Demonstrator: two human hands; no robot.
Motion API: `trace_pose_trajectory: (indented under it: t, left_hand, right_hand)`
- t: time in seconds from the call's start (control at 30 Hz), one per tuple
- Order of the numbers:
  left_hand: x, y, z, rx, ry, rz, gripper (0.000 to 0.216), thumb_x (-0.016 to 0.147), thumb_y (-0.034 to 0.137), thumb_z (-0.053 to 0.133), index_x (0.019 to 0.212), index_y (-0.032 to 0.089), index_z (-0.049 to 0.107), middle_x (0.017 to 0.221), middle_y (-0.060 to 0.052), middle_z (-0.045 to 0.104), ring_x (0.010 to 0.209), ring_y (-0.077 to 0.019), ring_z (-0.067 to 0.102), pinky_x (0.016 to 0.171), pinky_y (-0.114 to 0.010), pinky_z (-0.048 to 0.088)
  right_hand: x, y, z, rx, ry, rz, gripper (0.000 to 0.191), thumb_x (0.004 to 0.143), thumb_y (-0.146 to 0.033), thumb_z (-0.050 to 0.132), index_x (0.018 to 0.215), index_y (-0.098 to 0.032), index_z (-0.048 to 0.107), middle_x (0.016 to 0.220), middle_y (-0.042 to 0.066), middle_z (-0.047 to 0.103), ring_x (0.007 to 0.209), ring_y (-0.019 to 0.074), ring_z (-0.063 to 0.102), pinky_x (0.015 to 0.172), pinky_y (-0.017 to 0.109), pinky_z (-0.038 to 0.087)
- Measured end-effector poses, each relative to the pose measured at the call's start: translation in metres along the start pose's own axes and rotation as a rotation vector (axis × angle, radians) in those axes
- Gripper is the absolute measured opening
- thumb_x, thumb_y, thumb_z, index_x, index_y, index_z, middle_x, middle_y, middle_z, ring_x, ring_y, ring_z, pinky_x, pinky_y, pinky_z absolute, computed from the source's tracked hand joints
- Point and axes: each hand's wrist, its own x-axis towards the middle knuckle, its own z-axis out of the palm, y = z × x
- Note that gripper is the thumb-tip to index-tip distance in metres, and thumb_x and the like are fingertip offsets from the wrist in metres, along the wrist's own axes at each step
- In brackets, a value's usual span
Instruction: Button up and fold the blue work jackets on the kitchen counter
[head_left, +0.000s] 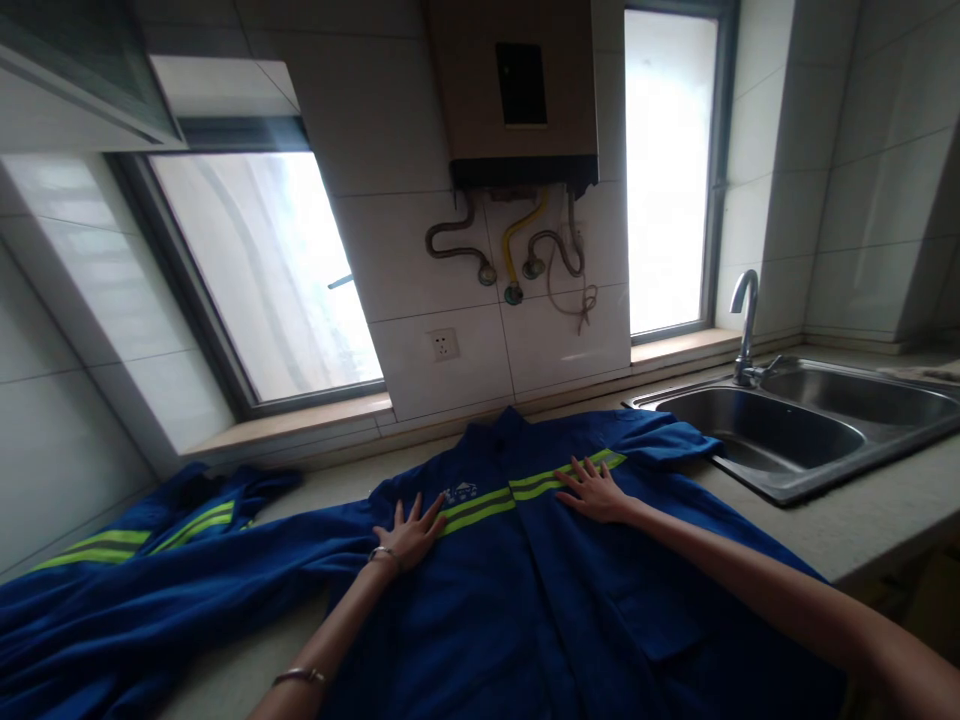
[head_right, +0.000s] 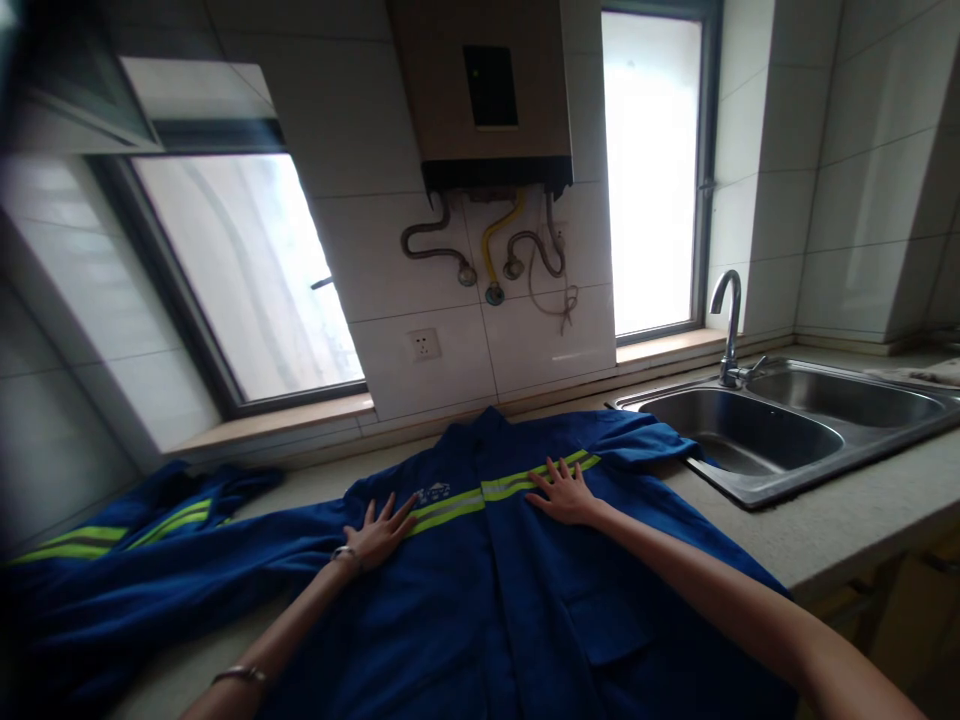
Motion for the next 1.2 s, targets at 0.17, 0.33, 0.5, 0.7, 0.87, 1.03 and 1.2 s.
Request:
trace_pose_trajectory:
  t: [0.17, 0.33, 0.5, 0.7, 0.87, 1.03, 1.2]
  left_hand:
    - [-0.010, 0.005, 0.003, 0.092, 0.068, 0.033, 0.054, 0.088, 0.054, 0.021, 0.139, 0.040, 0.022, 0.150, -0.007, 0.019, 0.135, -0.0405, 0.009, 0.095, -0.072, 0.011]
    - [-0.002, 0.021, 0.005, 0.165, 0.125, 0.088, 0.052, 0.089, 0.041, 0.029, 0.138, 0.026, 0.034, 0.150, -0.010, 0.017, 0.137, -0.0323, 0.007, 0.107, -0.053, 0.012]
    - [0.010, 0.020, 0.004, 0.111, 0.105, -0.043, 0.055, 0.088, 0.050, 0.026, 0.139, 0.029, 0.031, 0.151, -0.010, 0.012, 0.136, -0.0376, 0.002, 0.101, -0.066, 0.010]
    - [0.008, 0.012, 0.004, 0.016, 0.005, -0.082, 0.056, 0.087, 0.057, 0.019, 0.140, 0.040, 0.021, 0.152, -0.007, 0.007, 0.135, -0.0414, -0.004, 0.085, -0.080, 0.012]
    - [-0.009, 0.019, 0.004, 0.019, -0.036, -0.119, 0.059, 0.084, 0.061, 0.018, 0.140, 0.041, 0.018, 0.152, -0.007, 0.009, 0.134, -0.0448, 0.002, 0.084, -0.080, 0.013]
    - [-0.022, 0.028, -0.006, 0.201, 0.010, -0.029, 0.066, 0.083, 0.061, 0.027, 0.140, 0.029, 0.029, 0.147, -0.015, 0.024, 0.131, -0.0482, 0.015, 0.092, -0.075, 0.007]
    - [-0.002, 0.063, -0.024, 0.056, 0.096, 0.144, 0.042, 0.079, 0.026, 0.044, 0.119, 0.019, 0.057, 0.130, -0.014, 0.050, 0.120, -0.0322, 0.043, 0.099, -0.047, 0.032]
  right_hand:
    - [-0.013, -0.002, 0.003, -0.022, -0.011, -0.004, 0.073, 0.082, -0.072, 0.011, 0.143, -0.034, 0.020, 0.152, 0.010, 0.006, 0.135, 0.0401, 0.002, 0.100, 0.064, 0.002]
    - [-0.013, -0.003, 0.003, -0.087, 0.020, 0.005, 0.074, 0.082, -0.071, 0.012, 0.143, -0.031, 0.022, 0.150, 0.014, 0.014, 0.134, 0.0424, 0.010, 0.099, 0.065, 0.005]
    - [0.017, 0.027, -0.018, -0.140, 0.186, 0.041, 0.067, 0.086, -0.065, 0.021, 0.140, -0.027, 0.033, 0.148, 0.012, 0.020, 0.134, 0.0359, 0.017, 0.105, 0.053, 0.007]
    - [0.037, 0.086, -0.023, -0.103, 0.072, 0.151, 0.058, 0.088, -0.059, 0.023, 0.141, -0.036, 0.025, 0.151, 0.005, 0.015, 0.136, 0.0311, 0.013, 0.105, 0.056, 0.007]
    - [0.019, 0.093, -0.013, -0.075, 0.053, 0.153, 0.059, 0.086, -0.060, 0.025, 0.140, -0.037, 0.029, 0.149, 0.006, 0.020, 0.135, 0.0342, 0.014, 0.103, 0.060, 0.007]
    - [0.030, 0.074, -0.028, -0.021, 0.021, 0.283, 0.064, 0.083, -0.066, 0.028, 0.129, -0.027, 0.049, 0.139, 0.016, 0.038, 0.126, 0.0399, 0.033, 0.096, 0.062, 0.021]
    - [0.092, 0.013, -0.059, 0.196, 0.160, 0.220, 0.059, 0.089, -0.053, 0.030, 0.126, -0.011, 0.051, 0.120, 0.021, 0.055, 0.112, 0.0343, 0.051, 0.088, 0.046, 0.039]
